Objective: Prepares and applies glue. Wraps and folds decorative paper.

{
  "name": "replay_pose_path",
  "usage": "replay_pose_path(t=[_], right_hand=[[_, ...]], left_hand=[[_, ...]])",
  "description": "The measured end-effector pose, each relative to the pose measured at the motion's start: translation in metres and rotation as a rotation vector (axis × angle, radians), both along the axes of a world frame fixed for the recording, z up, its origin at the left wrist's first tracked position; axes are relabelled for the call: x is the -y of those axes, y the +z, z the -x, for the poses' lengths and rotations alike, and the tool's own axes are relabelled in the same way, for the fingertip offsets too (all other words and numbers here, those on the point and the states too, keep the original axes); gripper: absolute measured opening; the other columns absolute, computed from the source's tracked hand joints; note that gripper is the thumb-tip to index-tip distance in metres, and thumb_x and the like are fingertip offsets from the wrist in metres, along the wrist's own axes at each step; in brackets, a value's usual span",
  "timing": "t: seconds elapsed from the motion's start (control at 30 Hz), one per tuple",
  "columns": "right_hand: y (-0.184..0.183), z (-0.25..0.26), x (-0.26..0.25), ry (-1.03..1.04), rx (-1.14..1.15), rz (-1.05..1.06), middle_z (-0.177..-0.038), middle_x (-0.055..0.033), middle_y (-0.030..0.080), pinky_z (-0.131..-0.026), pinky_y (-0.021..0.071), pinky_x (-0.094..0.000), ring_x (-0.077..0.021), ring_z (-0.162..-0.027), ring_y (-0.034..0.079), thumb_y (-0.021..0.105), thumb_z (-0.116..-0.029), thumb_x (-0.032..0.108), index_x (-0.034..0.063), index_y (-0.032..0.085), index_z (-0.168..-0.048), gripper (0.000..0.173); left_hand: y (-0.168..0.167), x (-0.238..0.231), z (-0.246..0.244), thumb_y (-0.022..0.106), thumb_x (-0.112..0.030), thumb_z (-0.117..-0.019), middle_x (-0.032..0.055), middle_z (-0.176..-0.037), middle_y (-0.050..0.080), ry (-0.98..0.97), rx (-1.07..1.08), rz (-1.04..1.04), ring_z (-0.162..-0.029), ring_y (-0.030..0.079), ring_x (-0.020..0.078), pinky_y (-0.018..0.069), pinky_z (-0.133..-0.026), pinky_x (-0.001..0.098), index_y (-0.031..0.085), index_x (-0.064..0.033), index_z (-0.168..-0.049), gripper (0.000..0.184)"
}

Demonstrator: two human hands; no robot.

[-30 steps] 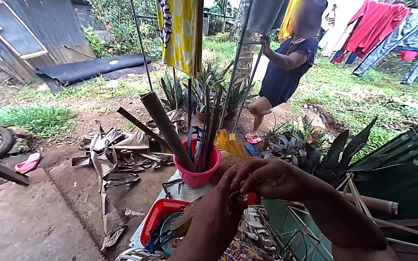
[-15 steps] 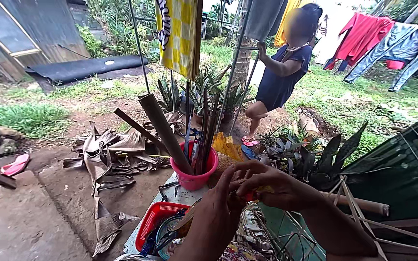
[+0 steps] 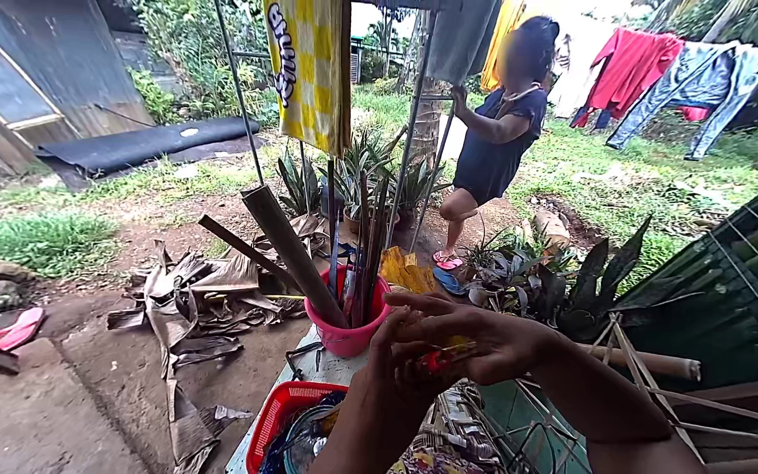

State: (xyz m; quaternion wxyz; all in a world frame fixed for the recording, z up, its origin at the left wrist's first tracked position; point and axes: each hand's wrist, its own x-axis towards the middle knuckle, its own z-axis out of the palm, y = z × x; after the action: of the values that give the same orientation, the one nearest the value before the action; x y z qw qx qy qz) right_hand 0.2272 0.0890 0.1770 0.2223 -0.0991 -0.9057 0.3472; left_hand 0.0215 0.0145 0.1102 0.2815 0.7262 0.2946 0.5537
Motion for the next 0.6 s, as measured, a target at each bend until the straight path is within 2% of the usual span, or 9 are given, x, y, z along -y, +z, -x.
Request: replay_pose_path(t=[0.03, 0.07, 0.13, 0.17, 0.23, 0.37, 0.43, 0.5, 0.6], right_hand=[[0.002, -0.002, -0.003, 0.012, -0.028, 0.022, -0.162, -0.0158, 0.037, -0.121, 0.0310, -0.0486, -0.0278, -0.148, 0.035, 0.058, -0.0935, 0.042, 0.0085, 0.057, -0.144, 0.061], [0.006, -0.004, -0.005, 0.010, -0.049, 0.027, -0.157, -0.0150, 0.044, -0.120, 0.0340, -0.0481, -0.0257, -0.146, 0.039, 0.060, -0.0932, 0.042, 0.0062, 0.056, -0.143, 0.062], [0.016, -0.011, -0.004, -0.055, -0.079, 0.009, -0.138, -0.0102, 0.059, -0.103, 0.0490, -0.0336, -0.0144, -0.125, 0.056, 0.067, -0.0928, 0.040, 0.0041, 0.059, -0.137, 0.057], [0.021, -0.013, -0.002, -0.092, -0.085, -0.013, -0.126, -0.0083, 0.065, -0.093, 0.0529, -0.0274, -0.0098, -0.111, 0.061, 0.071, -0.0928, 0.036, 0.0021, 0.062, -0.132, 0.052], [0.030, -0.013, 0.005, -0.151, -0.034, -0.117, -0.108, -0.0069, 0.070, -0.085, 0.0560, -0.0221, -0.0065, -0.097, 0.065, 0.074, -0.0944, 0.031, 0.0003, 0.069, -0.121, 0.041], [0.039, -0.002, 0.013, -0.177, 0.144, -0.293, -0.102, -0.0063, 0.072, -0.085, 0.0574, -0.0217, -0.0069, -0.094, 0.068, 0.069, -0.0987, 0.025, 0.0043, 0.074, -0.115, 0.027], [0.041, 0.004, 0.014, -0.176, 0.184, -0.343, -0.101, -0.0052, 0.073, -0.084, 0.0568, -0.0211, -0.0066, -0.093, 0.068, 0.067, -0.0997, 0.020, 0.0059, 0.076, -0.108, 0.019], [0.042, 0.009, 0.016, -0.177, 0.198, -0.391, -0.100, -0.0058, 0.073, -0.084, 0.0564, -0.0206, -0.0073, -0.093, 0.068, 0.065, -0.0998, 0.016, 0.0053, 0.077, -0.102, 0.016], [0.042, 0.014, 0.021, -0.200, 0.214, -0.456, -0.100, -0.0070, 0.073, -0.088, 0.0554, -0.0224, -0.0106, -0.096, 0.069, 0.063, -0.1004, 0.015, 0.0045, 0.075, -0.101, 0.016]], left_hand=[[0.000, 0.000, 0.001, 0.084, -0.014, -0.0836, 0.0012, -0.115, 0.075, -0.012, 0.014, 0.008, -0.106, 0.073, 0.0121, 0.0620, -0.092, 0.0317, 0.027, -0.0036, -0.153, 0.090], [0.001, 0.000, 0.001, 0.084, -0.014, -0.0836, 0.0009, -0.115, 0.075, -0.019, 0.023, 0.015, -0.105, 0.073, 0.0127, 0.0627, -0.091, 0.0320, 0.025, -0.0045, -0.154, 0.093], [0.001, 0.000, 0.002, 0.085, -0.013, -0.0827, -0.0004, -0.115, 0.075, -0.008, 0.004, 0.031, -0.103, 0.073, 0.0117, 0.0629, -0.090, 0.0309, 0.021, -0.0052, -0.157, 0.098], [0.002, 0.000, 0.002, 0.085, -0.012, -0.0821, -0.0012, -0.115, 0.074, 0.013, -0.019, 0.038, -0.102, 0.073, 0.0101, 0.0628, -0.089, 0.0297, 0.021, -0.0046, -0.157, 0.099], [0.003, 0.000, 0.001, 0.083, -0.012, -0.0820, -0.0045, -0.115, 0.074, 0.080, -0.102, 0.067, -0.101, 0.072, 0.0051, 0.0619, -0.087, 0.0261, 0.022, -0.0043, -0.157, 0.097], [0.003, -0.004, -0.001, 0.082, -0.021, -0.0844, -0.0047, -0.114, 0.073, 0.175, -0.218, 0.086, -0.101, 0.071, 0.0027, 0.0604, -0.088, 0.0252, 0.023, -0.0057, -0.158, 0.096], [0.004, -0.007, -0.001, 0.083, -0.021, -0.0830, -0.0047, -0.115, 0.073, 0.182, -0.242, 0.102, -0.100, 0.071, 0.0033, 0.0606, -0.087, 0.0260, 0.021, -0.0064, -0.159, 0.100], [0.005, -0.009, 0.001, 0.084, -0.020, -0.0818, -0.0064, -0.113, 0.073, 0.170, -0.239, 0.127, -0.098, 0.071, 0.0028, 0.0609, -0.086, 0.0253, 0.019, -0.0070, -0.160, 0.102], [0.004, -0.011, 0.003, 0.085, -0.018, -0.0800, -0.0056, -0.111, 0.073, 0.163, -0.225, 0.116, -0.097, 0.071, 0.0028, 0.0603, -0.087, 0.0248, 0.020, -0.0052, -0.159, 0.103]])
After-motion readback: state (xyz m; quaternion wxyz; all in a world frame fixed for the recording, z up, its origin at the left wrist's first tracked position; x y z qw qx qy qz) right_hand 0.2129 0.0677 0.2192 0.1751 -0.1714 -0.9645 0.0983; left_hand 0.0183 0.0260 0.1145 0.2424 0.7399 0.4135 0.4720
